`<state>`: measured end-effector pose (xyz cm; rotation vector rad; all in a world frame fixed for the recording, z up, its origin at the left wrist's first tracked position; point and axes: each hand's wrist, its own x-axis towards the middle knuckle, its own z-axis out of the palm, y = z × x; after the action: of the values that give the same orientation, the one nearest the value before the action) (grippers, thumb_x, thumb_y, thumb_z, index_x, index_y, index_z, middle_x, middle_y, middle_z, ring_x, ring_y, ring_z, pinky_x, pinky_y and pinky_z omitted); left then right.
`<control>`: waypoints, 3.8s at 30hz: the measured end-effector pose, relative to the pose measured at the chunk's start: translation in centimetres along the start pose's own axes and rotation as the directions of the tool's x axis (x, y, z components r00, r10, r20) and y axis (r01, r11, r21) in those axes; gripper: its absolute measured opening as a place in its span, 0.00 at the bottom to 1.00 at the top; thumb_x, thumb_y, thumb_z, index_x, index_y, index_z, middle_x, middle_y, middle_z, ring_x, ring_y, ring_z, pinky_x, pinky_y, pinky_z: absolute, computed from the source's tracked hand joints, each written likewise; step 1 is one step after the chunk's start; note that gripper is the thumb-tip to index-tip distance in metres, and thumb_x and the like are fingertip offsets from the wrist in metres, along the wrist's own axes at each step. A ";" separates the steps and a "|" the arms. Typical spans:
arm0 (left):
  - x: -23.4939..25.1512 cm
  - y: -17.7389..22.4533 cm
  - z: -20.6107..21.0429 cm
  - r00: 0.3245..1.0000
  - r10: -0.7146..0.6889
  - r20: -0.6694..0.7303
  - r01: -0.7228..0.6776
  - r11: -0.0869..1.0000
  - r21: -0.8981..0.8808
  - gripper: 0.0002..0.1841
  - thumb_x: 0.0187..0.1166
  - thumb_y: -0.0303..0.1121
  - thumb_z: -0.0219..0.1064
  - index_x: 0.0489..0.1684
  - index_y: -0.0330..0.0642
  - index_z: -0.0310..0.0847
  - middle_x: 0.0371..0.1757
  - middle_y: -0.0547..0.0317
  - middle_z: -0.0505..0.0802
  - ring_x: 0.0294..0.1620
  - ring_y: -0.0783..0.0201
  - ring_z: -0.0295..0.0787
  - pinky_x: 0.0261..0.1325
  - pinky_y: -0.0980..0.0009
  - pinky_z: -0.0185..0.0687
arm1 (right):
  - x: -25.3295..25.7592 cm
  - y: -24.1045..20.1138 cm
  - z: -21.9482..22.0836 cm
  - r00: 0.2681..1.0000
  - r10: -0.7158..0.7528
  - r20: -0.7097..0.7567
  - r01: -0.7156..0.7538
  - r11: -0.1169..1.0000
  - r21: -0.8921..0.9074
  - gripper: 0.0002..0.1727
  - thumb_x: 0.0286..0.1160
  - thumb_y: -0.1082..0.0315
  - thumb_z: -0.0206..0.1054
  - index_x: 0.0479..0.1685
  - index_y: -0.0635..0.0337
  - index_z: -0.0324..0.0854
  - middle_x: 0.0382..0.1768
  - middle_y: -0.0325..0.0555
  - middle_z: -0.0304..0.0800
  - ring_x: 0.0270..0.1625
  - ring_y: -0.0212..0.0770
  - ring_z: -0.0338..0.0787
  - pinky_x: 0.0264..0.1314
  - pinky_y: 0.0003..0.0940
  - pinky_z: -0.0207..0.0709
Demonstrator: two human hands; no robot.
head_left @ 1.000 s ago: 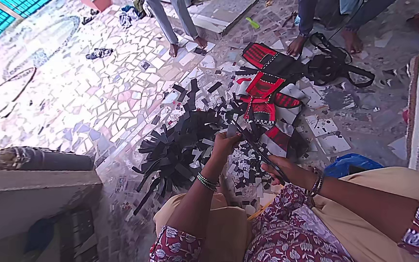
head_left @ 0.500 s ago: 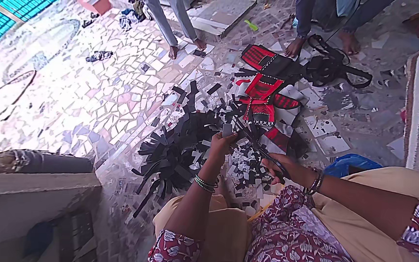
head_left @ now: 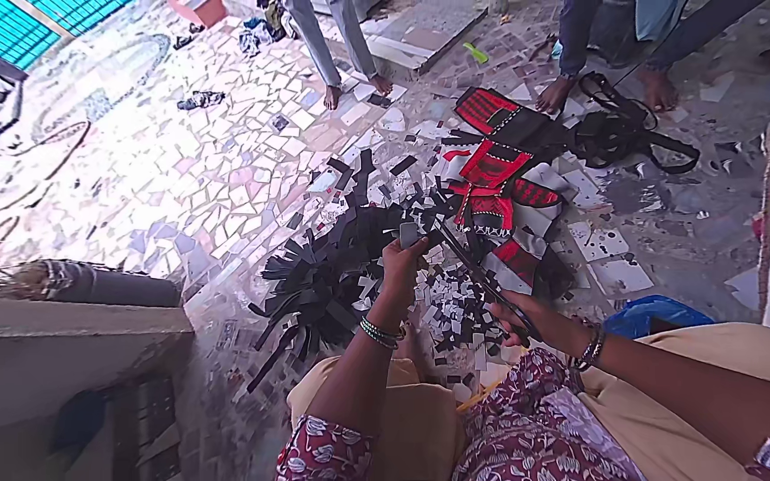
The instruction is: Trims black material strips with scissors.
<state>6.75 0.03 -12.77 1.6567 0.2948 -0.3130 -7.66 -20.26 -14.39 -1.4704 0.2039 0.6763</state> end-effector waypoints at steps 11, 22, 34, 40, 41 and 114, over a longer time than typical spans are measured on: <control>-0.2 -1.0 1.0 0.999 -0.013 0.041 0.012 0.999 0.033 0.07 0.81 0.29 0.71 0.41 0.33 0.83 0.25 0.58 0.89 0.16 0.74 0.76 0.19 0.80 0.71 | -0.1 0.3 0.4 0.999 -0.035 0.042 0.038 0.995 -0.094 0.25 0.81 0.40 0.62 0.46 0.54 0.69 0.25 0.30 0.73 0.24 0.27 0.81 0.37 0.26 0.83; -0.5 -1.4 1.7 0.996 -0.014 0.084 0.010 0.999 0.041 0.07 0.82 0.28 0.70 0.39 0.32 0.83 0.22 0.59 0.87 0.15 0.75 0.75 0.20 0.80 0.71 | -0.1 0.1 0.3 1.000 -0.020 0.022 0.021 0.998 -0.052 0.23 0.84 0.42 0.60 0.45 0.55 0.69 0.22 0.30 0.72 0.21 0.28 0.81 0.36 0.28 0.86; -0.6 -1.6 1.5 0.994 -0.049 0.093 0.049 0.999 0.000 0.07 0.83 0.30 0.69 0.38 0.35 0.82 0.21 0.61 0.86 0.11 0.75 0.71 0.16 0.80 0.67 | 0.0 0.0 0.3 1.000 -0.029 -0.010 0.028 0.991 -0.128 0.23 0.83 0.43 0.63 0.39 0.56 0.70 0.21 0.32 0.72 0.20 0.28 0.81 0.31 0.26 0.84; -0.6 -1.9 1.7 0.988 -0.053 0.143 0.050 0.998 0.024 0.07 0.82 0.29 0.70 0.38 0.34 0.82 0.21 0.61 0.86 0.13 0.76 0.72 0.18 0.81 0.68 | 0.0 0.3 0.0 1.000 -0.027 0.004 0.027 0.985 -0.169 0.26 0.82 0.39 0.61 0.43 0.56 0.70 0.25 0.32 0.72 0.24 0.28 0.81 0.35 0.26 0.83; -0.6 -1.9 1.8 0.987 -0.053 0.149 0.051 0.999 0.020 0.07 0.82 0.30 0.70 0.38 0.35 0.82 0.21 0.61 0.86 0.13 0.76 0.72 0.18 0.81 0.68 | 0.0 0.3 0.0 1.000 -0.025 -0.001 0.025 0.986 -0.168 0.26 0.81 0.38 0.61 0.43 0.56 0.70 0.25 0.33 0.72 0.24 0.28 0.81 0.36 0.27 0.84; -0.9 -1.9 1.7 0.984 -0.026 0.178 0.025 1.000 0.005 0.06 0.83 0.28 0.69 0.39 0.34 0.83 0.23 0.59 0.89 0.14 0.76 0.75 0.18 0.82 0.70 | 0.0 -0.4 0.3 0.997 -0.053 -0.054 0.053 0.999 -0.002 0.19 0.87 0.47 0.59 0.39 0.55 0.69 0.18 0.29 0.71 0.18 0.28 0.80 0.31 0.26 0.86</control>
<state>5.16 -1.46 -14.36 1.6160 0.1816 -0.4776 -7.57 -19.97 -14.00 -1.4905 0.2056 0.5942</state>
